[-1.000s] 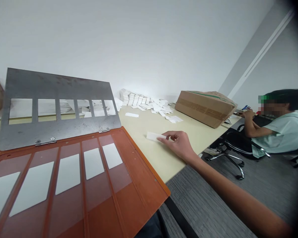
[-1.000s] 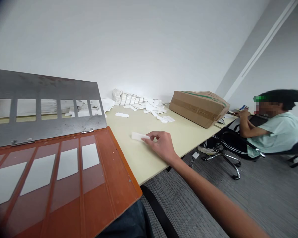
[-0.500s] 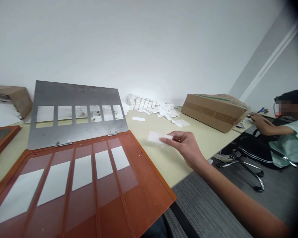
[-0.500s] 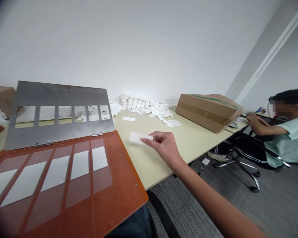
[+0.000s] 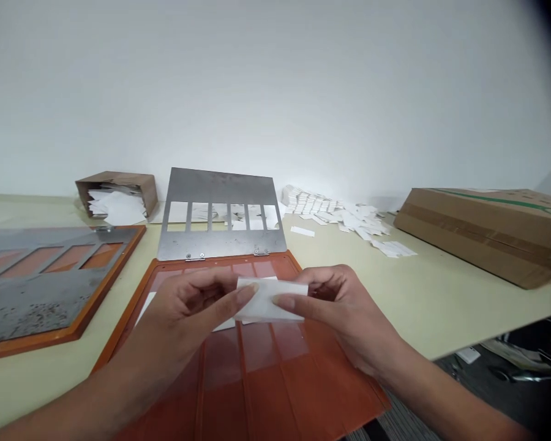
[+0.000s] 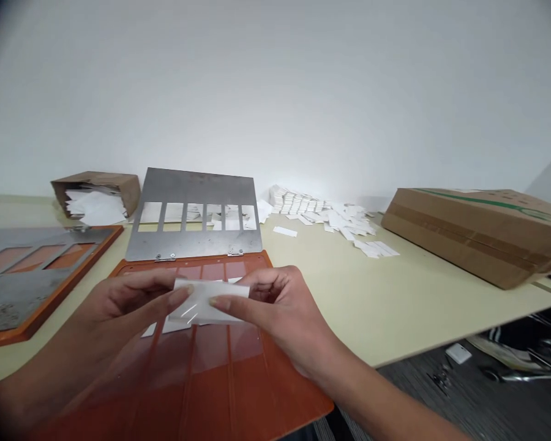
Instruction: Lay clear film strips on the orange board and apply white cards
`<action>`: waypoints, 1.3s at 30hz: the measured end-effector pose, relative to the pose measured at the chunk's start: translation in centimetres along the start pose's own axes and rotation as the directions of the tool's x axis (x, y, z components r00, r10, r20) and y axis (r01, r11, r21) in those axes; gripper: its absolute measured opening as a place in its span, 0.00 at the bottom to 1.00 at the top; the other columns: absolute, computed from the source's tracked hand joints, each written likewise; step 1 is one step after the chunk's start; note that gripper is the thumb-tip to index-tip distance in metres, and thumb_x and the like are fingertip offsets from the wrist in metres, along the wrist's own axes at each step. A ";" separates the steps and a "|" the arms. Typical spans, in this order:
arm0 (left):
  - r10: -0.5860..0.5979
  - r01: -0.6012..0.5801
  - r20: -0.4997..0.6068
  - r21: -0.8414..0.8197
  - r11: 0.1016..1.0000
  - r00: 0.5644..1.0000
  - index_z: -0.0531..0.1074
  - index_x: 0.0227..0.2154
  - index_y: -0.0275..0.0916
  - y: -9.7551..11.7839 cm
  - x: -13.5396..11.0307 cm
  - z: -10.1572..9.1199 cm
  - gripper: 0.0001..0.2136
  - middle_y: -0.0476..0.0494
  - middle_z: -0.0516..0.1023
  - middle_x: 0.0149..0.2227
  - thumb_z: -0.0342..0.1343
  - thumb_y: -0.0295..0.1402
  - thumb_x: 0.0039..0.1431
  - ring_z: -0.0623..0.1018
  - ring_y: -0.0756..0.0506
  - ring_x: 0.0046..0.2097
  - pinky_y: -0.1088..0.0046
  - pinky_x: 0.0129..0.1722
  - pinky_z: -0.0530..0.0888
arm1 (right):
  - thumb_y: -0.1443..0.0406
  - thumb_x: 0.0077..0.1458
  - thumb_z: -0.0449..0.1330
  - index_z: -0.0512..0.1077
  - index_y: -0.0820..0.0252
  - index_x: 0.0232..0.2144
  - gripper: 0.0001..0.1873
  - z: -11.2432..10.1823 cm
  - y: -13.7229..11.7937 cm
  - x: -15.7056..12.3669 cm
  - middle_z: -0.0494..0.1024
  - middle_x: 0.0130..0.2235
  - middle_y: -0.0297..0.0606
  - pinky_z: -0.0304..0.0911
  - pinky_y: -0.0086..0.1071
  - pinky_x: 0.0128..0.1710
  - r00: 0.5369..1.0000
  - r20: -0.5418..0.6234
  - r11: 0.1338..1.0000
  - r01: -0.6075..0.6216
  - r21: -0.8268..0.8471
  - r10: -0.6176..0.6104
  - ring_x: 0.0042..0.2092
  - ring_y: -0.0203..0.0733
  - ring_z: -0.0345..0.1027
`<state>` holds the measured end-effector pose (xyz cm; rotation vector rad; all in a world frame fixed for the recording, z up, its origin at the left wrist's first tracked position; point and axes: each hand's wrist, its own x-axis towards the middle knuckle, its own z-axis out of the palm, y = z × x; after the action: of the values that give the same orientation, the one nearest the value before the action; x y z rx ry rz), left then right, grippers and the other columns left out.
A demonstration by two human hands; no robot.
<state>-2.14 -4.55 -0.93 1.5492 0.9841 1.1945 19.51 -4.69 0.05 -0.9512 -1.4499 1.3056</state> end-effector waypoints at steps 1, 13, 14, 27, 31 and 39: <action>-0.018 0.018 0.001 -0.010 1.000 1.000 0.80 0.30 0.43 -0.3 -0.1 -0.1 0.11 0.49 0.77 0.28 0.66 0.45 0.58 0.73 0.50 0.30 0.80 0.29 0.71 | 0.57 0.46 0.75 0.81 0.58 0.24 0.12 0.1 0.1 0.1 0.79 0.26 0.37 0.63 0.28 0.27 1.000 0.006 1.000 -0.007 -0.007 0.007 0.27 0.35 0.68; -0.135 0.150 0.092 -0.182 0.972 0.987 0.79 0.31 0.42 -1.2 -0.1 -0.9 0.10 0.50 0.77 0.32 0.65 0.44 0.60 0.73 0.50 0.34 0.77 0.36 0.71 | 0.59 0.45 0.75 0.79 0.57 0.22 0.12 0.4 0.6 0.6 0.78 0.25 0.34 0.64 0.30 0.30 0.998 0.053 0.996 -0.031 0.078 0.027 0.28 0.35 0.68; -0.123 0.136 0.087 -0.165 0.977 0.989 0.79 0.31 0.42 -1.2 -0.1 -1.0 0.10 0.50 0.76 0.31 0.65 0.44 0.60 0.72 0.50 0.34 0.77 0.35 0.70 | 0.59 0.46 0.75 0.79 0.57 0.22 0.11 0.4 0.5 0.6 0.78 0.26 0.34 0.64 0.29 0.30 0.998 0.055 0.998 -0.026 0.063 0.023 0.28 0.35 0.68; 0.060 -0.058 0.069 -0.024 0.998 0.996 0.82 0.31 0.42 -0.2 0.0 -0.1 0.06 0.48 0.83 0.31 0.68 0.38 0.56 0.79 0.47 0.34 0.75 0.35 0.74 | 0.59 0.47 0.74 0.83 0.55 0.25 0.08 1.0 0.2 0.5 0.77 0.24 0.34 0.60 0.30 0.28 0.993 0.089 0.986 0.092 -0.140 -0.080 0.28 0.36 0.66; 0.070 -0.072 0.074 0.013 0.997 0.995 0.82 0.28 0.43 0.0 -0.1 -0.2 0.06 0.50 0.81 0.27 0.66 0.37 0.58 0.76 0.50 0.29 0.79 0.28 0.70 | 0.60 0.46 0.75 0.83 0.56 0.25 0.07 1.3 0.2 0.5 0.73 0.21 0.31 0.53 0.29 0.24 0.990 0.107 0.983 0.106 -0.148 -0.091 0.24 0.32 0.58; 0.046 -0.046 0.085 0.001 0.999 0.995 0.83 0.27 0.44 -0.3 -0.4 -0.5 0.05 0.50 0.81 0.26 0.67 0.36 0.58 0.74 0.51 0.29 0.78 0.28 0.69 | 0.60 0.46 0.75 0.82 0.59 0.25 0.09 1.0 0.2 0.8 0.74 0.22 0.34 0.56 0.31 0.27 0.988 0.151 0.998 0.026 -0.062 -0.017 0.26 0.33 0.62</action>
<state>-2.74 -4.71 -1.25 1.6194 0.8986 1.1496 18.35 -4.11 -0.04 -0.8916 -1.6216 1.3462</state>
